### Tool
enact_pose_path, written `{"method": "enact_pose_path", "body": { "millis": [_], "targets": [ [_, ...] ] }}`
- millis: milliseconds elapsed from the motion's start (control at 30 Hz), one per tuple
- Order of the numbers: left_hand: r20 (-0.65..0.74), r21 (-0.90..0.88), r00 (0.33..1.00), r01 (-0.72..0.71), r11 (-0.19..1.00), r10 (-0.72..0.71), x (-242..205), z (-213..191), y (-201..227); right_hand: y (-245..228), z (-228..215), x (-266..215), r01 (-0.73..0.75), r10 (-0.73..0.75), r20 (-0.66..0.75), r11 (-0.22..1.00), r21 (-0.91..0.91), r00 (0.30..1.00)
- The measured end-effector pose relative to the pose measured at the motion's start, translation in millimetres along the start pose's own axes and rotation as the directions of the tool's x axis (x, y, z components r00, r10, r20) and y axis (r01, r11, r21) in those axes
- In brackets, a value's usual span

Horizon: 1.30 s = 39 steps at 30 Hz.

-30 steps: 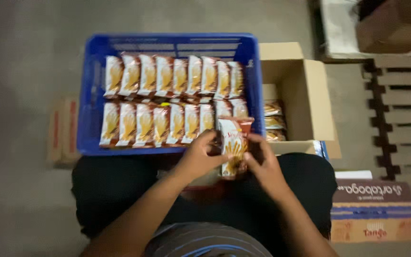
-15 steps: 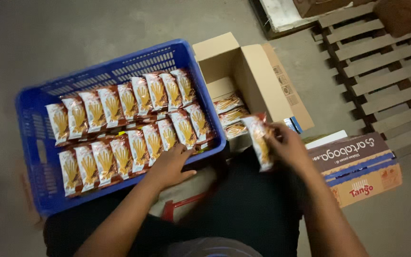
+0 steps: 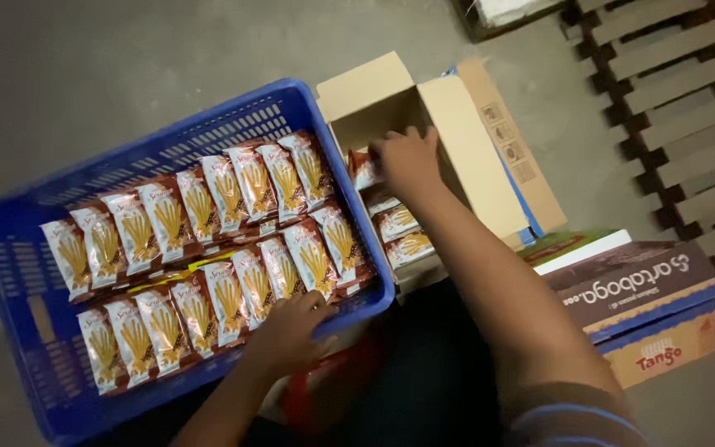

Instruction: The person transfers individually wrapped snack packets from a blue plastic basket into a cardboard box. They pick up packets one at a time and place them into the box, repeating the action until the basket is empty.

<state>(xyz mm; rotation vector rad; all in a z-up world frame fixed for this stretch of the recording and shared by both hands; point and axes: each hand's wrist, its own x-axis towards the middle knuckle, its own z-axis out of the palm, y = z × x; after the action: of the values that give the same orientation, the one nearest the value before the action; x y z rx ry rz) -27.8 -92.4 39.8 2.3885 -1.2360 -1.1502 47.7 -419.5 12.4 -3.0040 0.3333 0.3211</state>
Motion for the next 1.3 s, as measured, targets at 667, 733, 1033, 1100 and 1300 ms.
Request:
{"method": "enact_pose_path", "body": {
  "millis": [667, 733, 1033, 1100, 1300],
  "targets": [
    [-0.041, -0.074, 0.988, -0.154, 0.985, 0.152, 7.4, 16.5, -27.5, 18.8, 151.0, 72.5, -0.006, -0.047, 0.251, 0.978, 0.206, 0.967],
    [-0.046, -0.081, 0.986, -0.166, 0.983, 0.162, 5.1, 19.6, -26.8, 13.4, 161.4, 64.7, -0.069, -0.033, 0.277, 0.933, 0.353, 0.96],
    [-0.15, -0.132, 0.97, -0.213, 0.968, 0.193, 4.5, 20.5, -27.1, -10.6, 195.5, 66.0, -0.375, 0.352, 0.129, 0.873, 0.314, 0.927],
    [-0.05, -0.153, 0.99, -0.136, 0.979, 0.129, 4.2, 18.3, -24.5, -13.7, 191.3, 61.3, -0.48, 0.455, 0.155, 0.817, 0.318, 0.877],
    [-0.063, -0.057, 0.99, -0.127, 0.99, 0.123, 4.8, 24.1, -24.2, -12.2, 192.4, 63.2, -0.537, 0.425, 0.374, 0.797, 0.278, 0.824]
  ]
}}
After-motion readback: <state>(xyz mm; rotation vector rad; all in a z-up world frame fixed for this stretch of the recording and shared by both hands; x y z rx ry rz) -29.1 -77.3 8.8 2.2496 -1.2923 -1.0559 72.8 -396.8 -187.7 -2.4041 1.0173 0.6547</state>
